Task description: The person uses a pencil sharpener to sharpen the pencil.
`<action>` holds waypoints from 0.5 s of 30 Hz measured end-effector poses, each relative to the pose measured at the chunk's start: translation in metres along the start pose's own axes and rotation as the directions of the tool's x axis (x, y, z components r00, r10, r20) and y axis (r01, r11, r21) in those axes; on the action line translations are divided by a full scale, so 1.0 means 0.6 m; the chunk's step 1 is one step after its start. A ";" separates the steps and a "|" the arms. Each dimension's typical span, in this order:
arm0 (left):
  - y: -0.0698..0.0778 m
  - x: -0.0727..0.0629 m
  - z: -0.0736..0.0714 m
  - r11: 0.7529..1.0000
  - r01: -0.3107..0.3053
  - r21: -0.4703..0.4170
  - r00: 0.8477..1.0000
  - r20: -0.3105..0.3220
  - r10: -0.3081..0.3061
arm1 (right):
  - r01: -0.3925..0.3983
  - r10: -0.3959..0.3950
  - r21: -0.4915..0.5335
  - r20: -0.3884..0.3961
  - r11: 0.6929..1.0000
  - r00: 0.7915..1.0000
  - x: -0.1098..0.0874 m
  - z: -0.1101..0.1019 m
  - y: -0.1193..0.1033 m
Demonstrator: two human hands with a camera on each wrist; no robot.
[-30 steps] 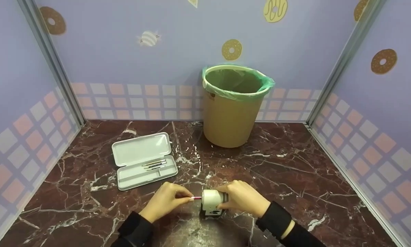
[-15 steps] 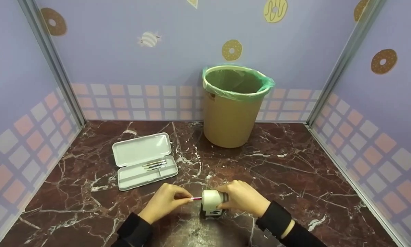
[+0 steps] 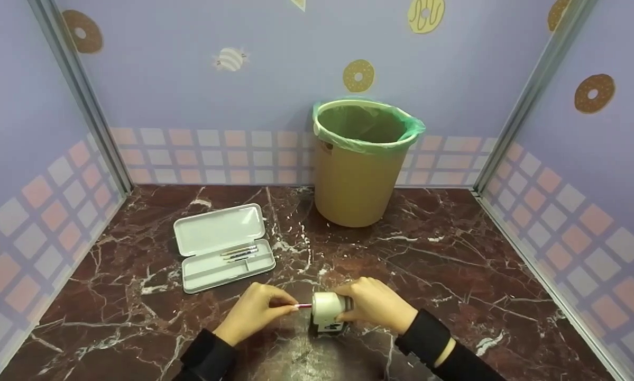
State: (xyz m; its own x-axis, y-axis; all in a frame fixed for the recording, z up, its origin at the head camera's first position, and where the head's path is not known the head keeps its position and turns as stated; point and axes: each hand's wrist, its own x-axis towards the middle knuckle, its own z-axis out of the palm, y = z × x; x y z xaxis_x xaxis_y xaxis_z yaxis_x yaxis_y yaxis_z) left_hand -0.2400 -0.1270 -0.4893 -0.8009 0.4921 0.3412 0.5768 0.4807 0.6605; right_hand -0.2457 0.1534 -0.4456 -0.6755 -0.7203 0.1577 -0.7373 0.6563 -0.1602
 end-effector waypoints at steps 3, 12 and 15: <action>0.001 -0.001 0.000 1.000 0.005 -0.015 1.000 0.006 -0.005 | 0.000 0.000 -0.001 0.000 1.000 1.000 0.000 0.000 0.000; -0.003 0.000 -0.001 1.000 -0.003 -0.015 1.000 -0.001 0.003 | -0.007 0.007 -0.013 0.002 1.000 1.000 0.001 0.000 0.000; -0.004 -0.001 -0.002 1.000 -0.005 -0.006 1.000 -0.008 0.005 | 0.000 0.000 -0.019 0.008 1.000 1.000 0.001 0.000 0.000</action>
State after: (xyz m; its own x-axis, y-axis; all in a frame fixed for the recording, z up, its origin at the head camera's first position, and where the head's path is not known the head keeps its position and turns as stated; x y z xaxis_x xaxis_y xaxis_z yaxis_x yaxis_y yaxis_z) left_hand -0.2408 -0.1293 -0.4905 -0.7993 0.4885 0.3499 0.5798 0.4742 0.6625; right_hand -0.2464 0.1529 -0.4452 -0.6754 -0.7220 0.1504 -0.7374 0.6604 -0.1417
